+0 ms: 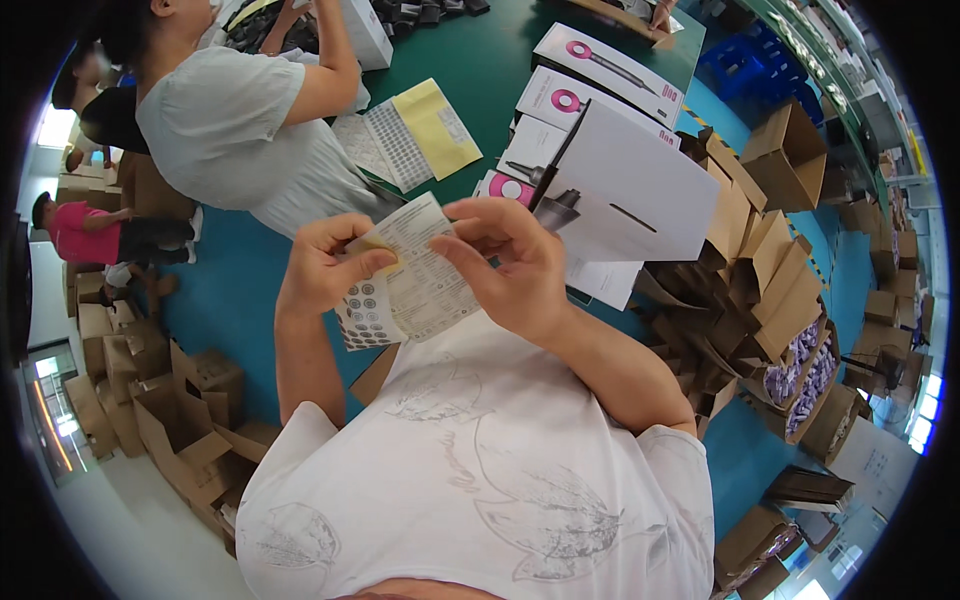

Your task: Packaging cordless hair dryers into retail boxes and applying labels.

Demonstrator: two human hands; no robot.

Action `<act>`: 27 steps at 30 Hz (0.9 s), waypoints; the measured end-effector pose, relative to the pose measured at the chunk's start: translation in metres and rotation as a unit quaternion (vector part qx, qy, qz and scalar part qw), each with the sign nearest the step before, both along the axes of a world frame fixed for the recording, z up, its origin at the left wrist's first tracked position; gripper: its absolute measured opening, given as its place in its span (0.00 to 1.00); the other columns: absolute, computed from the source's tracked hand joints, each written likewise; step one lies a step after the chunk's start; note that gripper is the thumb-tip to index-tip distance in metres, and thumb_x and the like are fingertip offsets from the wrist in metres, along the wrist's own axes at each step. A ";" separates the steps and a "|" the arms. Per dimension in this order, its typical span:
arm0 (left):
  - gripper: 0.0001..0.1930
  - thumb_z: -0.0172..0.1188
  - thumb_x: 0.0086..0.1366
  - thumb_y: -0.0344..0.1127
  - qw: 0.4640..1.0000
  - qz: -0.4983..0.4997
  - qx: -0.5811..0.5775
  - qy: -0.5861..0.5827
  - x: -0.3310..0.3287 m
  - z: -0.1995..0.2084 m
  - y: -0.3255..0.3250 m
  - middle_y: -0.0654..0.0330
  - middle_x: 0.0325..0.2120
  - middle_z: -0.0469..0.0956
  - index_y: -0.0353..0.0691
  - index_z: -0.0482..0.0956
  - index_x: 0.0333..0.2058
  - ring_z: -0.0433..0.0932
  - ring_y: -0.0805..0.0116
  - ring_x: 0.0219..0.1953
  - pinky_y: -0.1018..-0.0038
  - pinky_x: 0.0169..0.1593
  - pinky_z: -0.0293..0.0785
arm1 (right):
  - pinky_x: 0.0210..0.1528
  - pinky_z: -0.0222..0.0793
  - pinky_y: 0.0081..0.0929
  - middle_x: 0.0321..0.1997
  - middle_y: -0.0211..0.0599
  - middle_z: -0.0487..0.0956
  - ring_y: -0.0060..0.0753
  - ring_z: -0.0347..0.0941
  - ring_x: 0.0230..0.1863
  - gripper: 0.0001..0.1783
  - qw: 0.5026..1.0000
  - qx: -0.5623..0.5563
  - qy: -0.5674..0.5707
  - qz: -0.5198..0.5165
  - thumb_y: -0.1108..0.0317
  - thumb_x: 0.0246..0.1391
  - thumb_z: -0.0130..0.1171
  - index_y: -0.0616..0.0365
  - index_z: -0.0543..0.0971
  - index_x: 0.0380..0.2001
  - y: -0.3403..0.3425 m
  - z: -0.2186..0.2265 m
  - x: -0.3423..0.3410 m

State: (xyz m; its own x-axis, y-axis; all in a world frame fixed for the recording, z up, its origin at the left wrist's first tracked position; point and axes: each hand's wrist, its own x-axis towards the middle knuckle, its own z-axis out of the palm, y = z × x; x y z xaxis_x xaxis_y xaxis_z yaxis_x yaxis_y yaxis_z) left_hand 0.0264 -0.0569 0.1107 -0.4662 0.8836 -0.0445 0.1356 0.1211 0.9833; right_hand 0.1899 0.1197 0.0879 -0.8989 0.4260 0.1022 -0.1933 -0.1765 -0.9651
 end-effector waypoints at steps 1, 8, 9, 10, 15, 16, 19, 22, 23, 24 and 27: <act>0.06 0.69 0.60 0.27 1.000 0.000 -0.001 -0.001 0.000 0.001 0.001 0.66 0.26 0.82 0.33 0.83 0.35 0.73 0.84 0.27 0.83 0.31 0.69 | 0.41 0.76 0.17 0.38 0.35 0.83 0.19 0.79 0.38 0.19 0.999 0.032 0.016 -0.041 0.80 0.57 0.64 0.62 0.76 0.52 -0.001 -0.002 0.001; 0.05 0.66 0.63 0.28 0.996 0.062 0.005 -0.060 0.010 0.007 0.011 0.67 0.25 0.79 0.33 0.82 0.35 0.70 0.86 0.26 0.84 0.29 0.66 | 0.40 0.77 0.21 0.39 0.38 0.82 0.26 0.80 0.39 0.12 0.980 0.158 -0.025 -0.120 0.81 0.53 0.67 0.60 0.82 0.41 0.002 -0.003 -0.002; 0.05 0.65 0.64 0.28 0.996 0.081 0.009 -0.043 0.013 0.008 0.013 0.66 0.26 0.79 0.32 0.81 0.35 0.71 0.86 0.27 0.84 0.29 0.66 | 0.41 0.76 0.26 0.41 0.39 0.81 0.32 0.79 0.41 0.15 0.932 0.321 0.001 -0.166 0.80 0.49 0.69 0.59 0.82 0.41 0.003 0.004 -0.004; 0.05 0.65 0.64 0.28 0.996 0.081 0.008 -0.044 0.015 0.008 0.014 0.66 0.26 0.79 0.32 0.81 0.35 0.71 0.86 0.27 0.84 0.29 0.66 | 0.41 0.76 0.30 0.43 0.40 0.81 0.37 0.78 0.43 0.17 0.855 0.474 0.027 -0.206 0.79 0.46 0.71 0.59 0.83 0.41 0.006 0.014 -0.007; 0.03 0.64 0.62 0.23 0.988 0.140 0.062 0.033 0.032 0.007 0.019 0.63 0.26 0.78 0.32 0.79 0.34 0.72 0.83 0.28 0.84 0.31 0.68 | 0.40 0.72 0.33 0.41 0.38 0.81 0.43 0.75 0.41 0.15 0.779 0.574 0.127 -0.218 0.71 0.43 0.74 0.60 0.84 0.37 0.002 0.019 -0.012; 0.03 0.64 0.62 0.23 0.988 0.138 0.061 0.032 0.033 0.007 0.019 0.63 0.26 0.78 0.32 0.79 0.34 0.72 0.83 0.28 0.84 0.31 0.68 | 0.38 0.73 0.32 0.40 0.38 0.81 0.42 0.76 0.39 0.16 0.804 0.548 0.109 -0.201 0.71 0.43 0.75 0.59 0.85 0.37 -0.001 0.020 -0.013; 0.04 0.62 0.61 0.20 0.987 0.110 0.088 0.073 0.032 0.010 0.018 0.62 0.27 0.78 0.33 0.77 0.34 0.73 0.83 0.28 0.84 0.30 0.68 | 0.35 0.73 0.32 0.37 0.39 0.82 0.41 0.76 0.35 0.16 0.847 0.497 0.091 -0.165 0.70 0.43 0.76 0.61 0.85 0.37 -0.001 0.021 -0.013; 0.05 0.60 0.60 0.18 0.988 0.065 0.094 0.104 0.031 0.011 0.020 0.62 0.26 0.78 0.33 0.77 0.34 0.74 0.83 0.28 0.84 0.29 0.67 | 0.33 0.73 0.32 0.36 0.43 0.82 0.42 0.77 0.34 0.15 0.880 0.440 0.093 -0.151 0.70 0.44 0.75 0.62 0.84 0.36 -0.003 0.019 -0.014; 0.05 0.60 0.60 0.18 0.981 0.074 0.117 0.134 0.033 0.010 0.024 0.62 0.26 0.78 0.33 0.77 0.34 0.74 0.82 0.27 0.84 0.28 0.67 | 0.33 0.73 0.32 0.36 0.44 0.83 0.42 0.77 0.34 0.14 0.882 0.435 0.103 -0.151 0.70 0.44 0.74 0.63 0.84 0.35 -0.004 0.019 -0.014; 0.05 0.59 0.59 0.18 0.973 0.082 0.141 0.163 0.035 0.009 0.025 0.62 0.27 0.79 0.33 0.78 0.34 0.74 0.82 0.26 0.84 0.28 0.67 | 0.34 0.74 0.31 0.36 0.45 0.83 0.42 0.78 0.34 0.14 0.883 0.429 0.113 -0.152 0.71 0.44 0.74 0.64 0.84 0.35 -0.004 0.018 -0.014; 0.07 0.60 0.58 0.17 0.982 0.080 0.092 0.147 0.035 0.007 0.021 0.61 0.29 0.81 0.33 0.79 0.35 0.75 0.81 0.27 0.84 0.28 0.69 | 0.35 0.75 0.31 0.36 0.45 0.84 0.43 0.79 0.35 0.12 0.885 0.421 0.108 -0.166 0.72 0.45 0.73 0.65 0.84 0.34 -0.003 0.016 -0.013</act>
State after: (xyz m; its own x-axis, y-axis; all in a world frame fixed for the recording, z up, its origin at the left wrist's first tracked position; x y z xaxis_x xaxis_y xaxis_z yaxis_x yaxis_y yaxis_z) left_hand 0.0610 -0.0360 0.1175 -0.5682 0.7786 0.2663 0.4114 -0.0115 0.9114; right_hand 0.1767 0.1164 0.1041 -0.6595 0.3544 0.6629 -0.2949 0.6892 -0.6619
